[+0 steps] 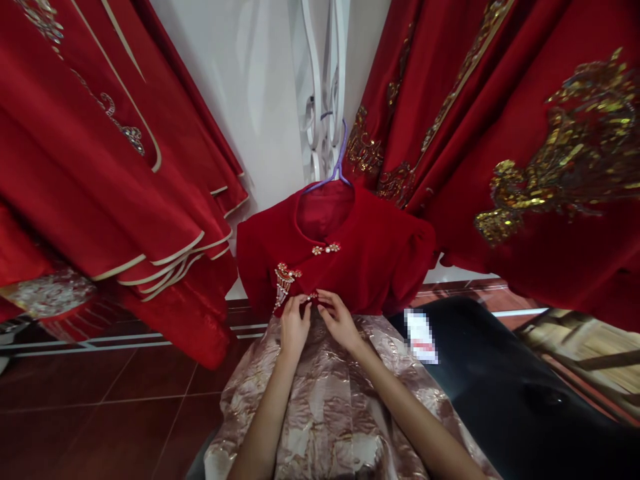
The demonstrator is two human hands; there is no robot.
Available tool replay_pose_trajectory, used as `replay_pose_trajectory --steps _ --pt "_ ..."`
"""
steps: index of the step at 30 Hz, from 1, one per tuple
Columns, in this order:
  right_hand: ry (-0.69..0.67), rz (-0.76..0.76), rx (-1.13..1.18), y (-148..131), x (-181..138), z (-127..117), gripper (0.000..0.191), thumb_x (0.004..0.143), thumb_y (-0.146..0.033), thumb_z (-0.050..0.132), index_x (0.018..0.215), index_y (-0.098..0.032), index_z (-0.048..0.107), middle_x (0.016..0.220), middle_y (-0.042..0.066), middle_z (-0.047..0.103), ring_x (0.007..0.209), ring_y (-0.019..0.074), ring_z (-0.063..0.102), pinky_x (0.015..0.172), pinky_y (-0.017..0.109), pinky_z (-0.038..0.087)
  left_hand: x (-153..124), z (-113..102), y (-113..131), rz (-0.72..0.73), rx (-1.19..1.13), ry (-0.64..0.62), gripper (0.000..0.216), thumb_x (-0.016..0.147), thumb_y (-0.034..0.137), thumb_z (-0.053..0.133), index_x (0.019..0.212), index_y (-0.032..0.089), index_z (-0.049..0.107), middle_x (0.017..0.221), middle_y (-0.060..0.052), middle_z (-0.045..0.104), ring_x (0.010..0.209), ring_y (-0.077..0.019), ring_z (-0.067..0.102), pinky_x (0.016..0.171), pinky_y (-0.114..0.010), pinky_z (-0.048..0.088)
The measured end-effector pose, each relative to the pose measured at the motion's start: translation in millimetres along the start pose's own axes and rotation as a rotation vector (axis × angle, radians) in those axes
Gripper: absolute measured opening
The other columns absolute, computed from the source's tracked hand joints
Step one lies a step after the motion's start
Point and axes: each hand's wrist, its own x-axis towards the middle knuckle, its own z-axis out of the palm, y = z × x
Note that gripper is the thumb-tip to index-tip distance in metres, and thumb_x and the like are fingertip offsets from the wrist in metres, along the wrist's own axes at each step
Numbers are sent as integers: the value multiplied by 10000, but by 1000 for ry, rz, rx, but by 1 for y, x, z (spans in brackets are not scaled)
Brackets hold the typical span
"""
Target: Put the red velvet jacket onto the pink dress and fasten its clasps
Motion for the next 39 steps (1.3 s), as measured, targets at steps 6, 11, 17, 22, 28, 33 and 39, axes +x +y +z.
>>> replay_pose_trajectory --steps 6,11,17,22,28,33,39 --pt "-4 -12 69 4 -1 0 281 902 -331 535 1165 -231 546 1185 82 610 1111 179 596 963 366 495 14 -17 -17 136 -26 -51 143 878 334 593 865 195 623 847 -34 660 814 -172 637 789 -292 496" --pt "1 -25 56 5 -1 2 301 897 -334 549 1180 -240 581 1177 80 608 1094 183 605 944 356 508 20 -17 -20 -7 -162 -62 199 801 387 680 825 195 634 816 -24 704 790 -168 678 796 -292 524" --pt "-7 -46 51 4 1 1 279 899 -324 552 1147 -234 644 1174 84 617 1062 187 625 946 364 508 25 -11 -25 -259 -561 -113 315 660 401 782 801 149 657 798 -62 734 750 -186 707 768 -312 567" --pt "-39 -53 80 8 0 -1 290 905 -326 555 1167 -244 651 1184 84 611 1080 190 618 947 362 509 25 -12 -25 -276 -589 -99 290 670 383 776 793 140 674 789 -65 738 735 -179 705 757 -300 564" --pt "-37 -22 127 9 -2 -1 312 897 -347 572 1192 -266 636 1212 82 589 1061 190 629 959 375 502 21 -8 -22 -280 -575 -79 280 688 379 764 794 146 651 768 -56 721 724 -167 690 738 -283 547" --pt "-58 0 152 7 -2 0 313 888 -358 574 1179 -263 640 1209 82 583 1051 193 626 958 377 495 19 -7 -20 -243 -513 -29 228 758 372 699 823 162 641 788 -46 708 766 -158 680 774 -275 526" --pt "21 -26 96 -4 -11 2 368 804 -239 626 1160 -243 536 1066 52 577 963 170 596 854 324 513 16 -19 0 -332 -654 -252 253 678 362 758 770 146 662 754 -54 715 724 -163 675 748 -274 522"
